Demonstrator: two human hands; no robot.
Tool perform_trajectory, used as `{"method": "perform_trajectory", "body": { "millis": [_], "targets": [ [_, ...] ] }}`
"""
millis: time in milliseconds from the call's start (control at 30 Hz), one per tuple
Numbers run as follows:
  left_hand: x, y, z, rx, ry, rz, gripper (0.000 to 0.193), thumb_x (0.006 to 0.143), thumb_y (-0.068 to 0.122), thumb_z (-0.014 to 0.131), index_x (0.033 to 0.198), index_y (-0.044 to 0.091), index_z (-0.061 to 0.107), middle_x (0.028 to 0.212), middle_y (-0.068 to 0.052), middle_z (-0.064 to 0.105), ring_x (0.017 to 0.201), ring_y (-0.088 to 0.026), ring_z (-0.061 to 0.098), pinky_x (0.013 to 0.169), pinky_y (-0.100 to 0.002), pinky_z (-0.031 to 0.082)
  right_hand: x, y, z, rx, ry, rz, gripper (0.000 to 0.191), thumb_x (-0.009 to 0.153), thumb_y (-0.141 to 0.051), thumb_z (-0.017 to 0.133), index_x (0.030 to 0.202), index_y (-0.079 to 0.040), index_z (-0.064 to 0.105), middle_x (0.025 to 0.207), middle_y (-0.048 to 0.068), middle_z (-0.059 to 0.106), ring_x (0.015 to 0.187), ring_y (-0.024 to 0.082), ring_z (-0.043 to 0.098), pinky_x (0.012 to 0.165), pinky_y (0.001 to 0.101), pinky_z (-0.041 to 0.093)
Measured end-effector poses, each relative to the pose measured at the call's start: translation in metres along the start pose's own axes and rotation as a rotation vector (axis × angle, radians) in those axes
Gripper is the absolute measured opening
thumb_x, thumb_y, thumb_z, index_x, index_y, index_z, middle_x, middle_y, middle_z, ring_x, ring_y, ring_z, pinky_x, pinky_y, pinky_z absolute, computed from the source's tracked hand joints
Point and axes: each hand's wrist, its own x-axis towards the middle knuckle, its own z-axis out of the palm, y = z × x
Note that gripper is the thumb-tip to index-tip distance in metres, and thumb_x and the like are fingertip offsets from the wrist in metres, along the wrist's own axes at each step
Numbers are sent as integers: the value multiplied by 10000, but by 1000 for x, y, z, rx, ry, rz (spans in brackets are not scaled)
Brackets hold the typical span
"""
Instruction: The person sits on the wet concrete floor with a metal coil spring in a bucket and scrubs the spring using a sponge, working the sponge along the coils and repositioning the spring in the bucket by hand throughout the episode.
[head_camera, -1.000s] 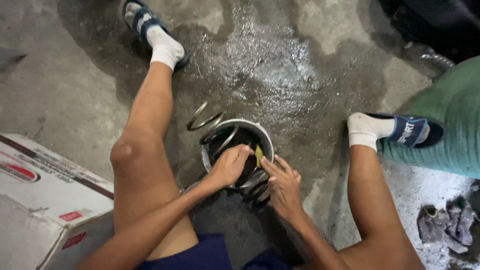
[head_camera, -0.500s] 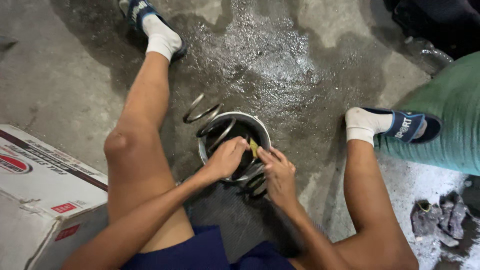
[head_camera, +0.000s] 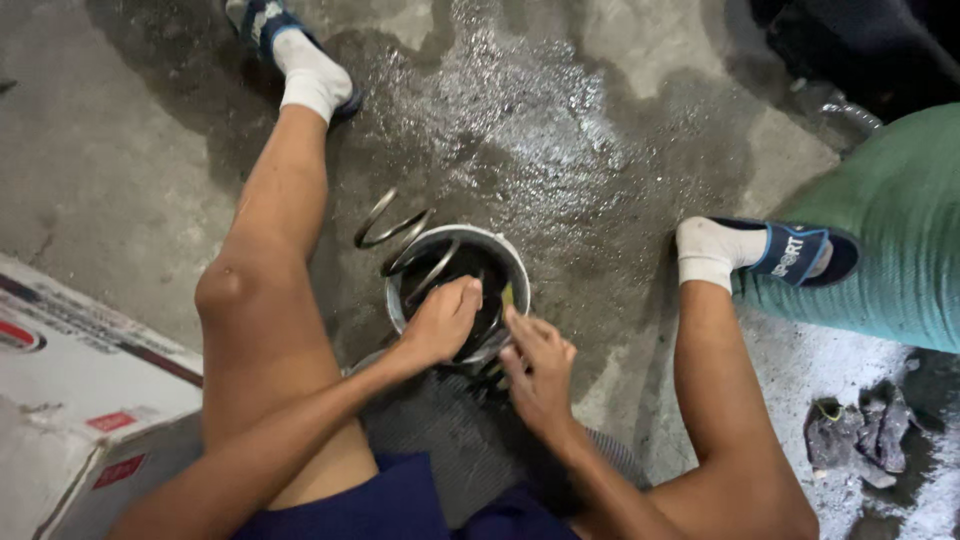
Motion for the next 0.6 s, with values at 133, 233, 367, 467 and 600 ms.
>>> {"method": "perform_trajectory", "body": {
  "millis": [133,233,367,467,600],
  "targets": [
    [5,-4,3,-34,-7,33,435,1074,297,379,844,-18,572,756,-206,606,725,-372,618,704,-457,486,12,0,-4,33,-8,-5,472,1027,-392,535,1376,-98,655,1320,99,709,1241,279,607,1017,422,399],
    [5,-4,3,-48,-10,47,438,1080,293,372,852,-21,575,766,-202,606,727,-370,615,705,-455,489,24,0,-3,144,-57,143,451,1067,-383,493,1406,-131,650,1330,62,691,1259,251,601,1053,407,422],
    [4,0,2,-31,-30,-18,436,1073,289,376,840,-21,577,742,-205,602,710,-369,618,701,-462,482,16,-11,-10,-122,13,-111,467,1004,-395,551,1360,-117,668,1345,64,701,1228,271,599,1013,469,380],
    [4,1,2,-18,-36,-26,439,1071,293,384,836,-25,575,738,-208,606,710,-377,613,694,-468,477,16,-14,-16,-214,14,-156,451,976,-387,580,1327,-121,683,1333,57,709,1206,270,608,982,476,376],
    [3,-1,5,-70,-17,47,435,1075,291,383,850,-25,579,747,-211,600,704,-368,605,689,-464,475,33,-13,-11,-10,-94,191,423,1021,-380,532,1351,-183,708,1256,15,734,1244,224,618,998,416,403]
  ]
}}
